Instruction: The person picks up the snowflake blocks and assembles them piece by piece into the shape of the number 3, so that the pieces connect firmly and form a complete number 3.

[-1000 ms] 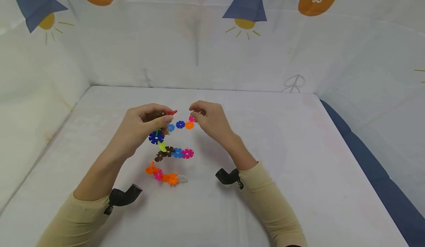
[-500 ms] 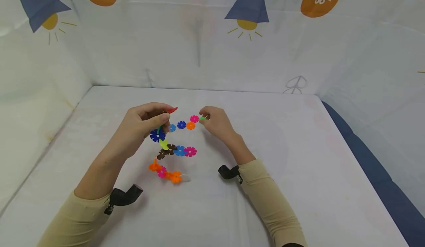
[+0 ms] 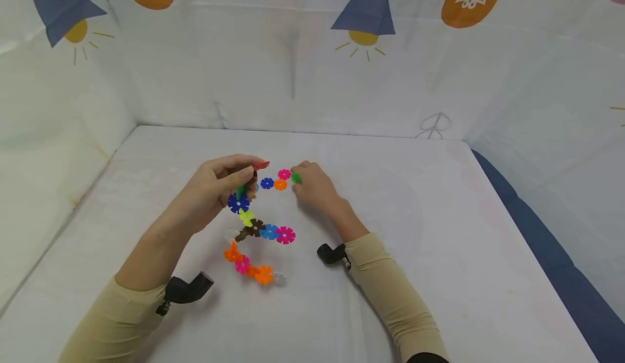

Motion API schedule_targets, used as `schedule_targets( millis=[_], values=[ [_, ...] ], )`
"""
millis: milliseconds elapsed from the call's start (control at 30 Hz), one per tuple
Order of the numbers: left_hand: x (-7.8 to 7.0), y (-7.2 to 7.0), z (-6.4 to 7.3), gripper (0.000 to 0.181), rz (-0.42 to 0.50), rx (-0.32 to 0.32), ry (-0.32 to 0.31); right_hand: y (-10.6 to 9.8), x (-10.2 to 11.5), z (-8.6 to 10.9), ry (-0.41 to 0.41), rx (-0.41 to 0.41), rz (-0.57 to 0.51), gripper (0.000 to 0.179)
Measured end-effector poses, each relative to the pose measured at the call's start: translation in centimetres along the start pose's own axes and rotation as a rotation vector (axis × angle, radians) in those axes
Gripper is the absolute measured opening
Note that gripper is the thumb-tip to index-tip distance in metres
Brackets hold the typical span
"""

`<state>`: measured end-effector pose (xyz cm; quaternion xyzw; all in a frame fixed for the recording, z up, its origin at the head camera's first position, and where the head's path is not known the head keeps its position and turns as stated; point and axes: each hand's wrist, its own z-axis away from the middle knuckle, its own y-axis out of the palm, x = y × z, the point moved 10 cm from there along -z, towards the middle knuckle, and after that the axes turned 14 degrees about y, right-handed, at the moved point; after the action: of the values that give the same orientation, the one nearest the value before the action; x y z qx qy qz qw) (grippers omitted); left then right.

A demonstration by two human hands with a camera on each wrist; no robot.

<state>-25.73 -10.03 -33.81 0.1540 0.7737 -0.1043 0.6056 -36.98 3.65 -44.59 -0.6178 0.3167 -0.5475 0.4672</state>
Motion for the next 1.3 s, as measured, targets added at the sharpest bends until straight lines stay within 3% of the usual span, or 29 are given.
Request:
schedule_targets(
  millis=[233, 500, 767, 1100, 1300],
  values=[
    [0.7, 0.8, -0.1, 0.032, 0.017, 0.026, -0.018, -0.6, 1.0, 0.5, -0.077, -0.027, -0.022, 0.013],
    [0.8, 1.3, -0.2, 0.033, -0.004, 0.052, -0.017, -0.5, 0.8, 0.5, -0.062, -0.004, -0.052, 0.017],
    [1.0, 1.0, -0.2, 0.038, -0.007, 0.032, -0.044, -0.2, 0.4, 0.8, 0.014, 0.111, -0.128, 0.022],
    [1.1, 0.6, -0.4, 0.034, 0.043, -0.008, -0.023, -0.8, 0.3, 0.7, 0.004, 0.105, -0.181, 0.01],
    [1.1, 0.1, -0.5, 0.028, 0.042, -0.067, -0.004, -2.8, -0.3, 1.0, 0.036, 0.107, -0.344, 0.01]
  ],
)
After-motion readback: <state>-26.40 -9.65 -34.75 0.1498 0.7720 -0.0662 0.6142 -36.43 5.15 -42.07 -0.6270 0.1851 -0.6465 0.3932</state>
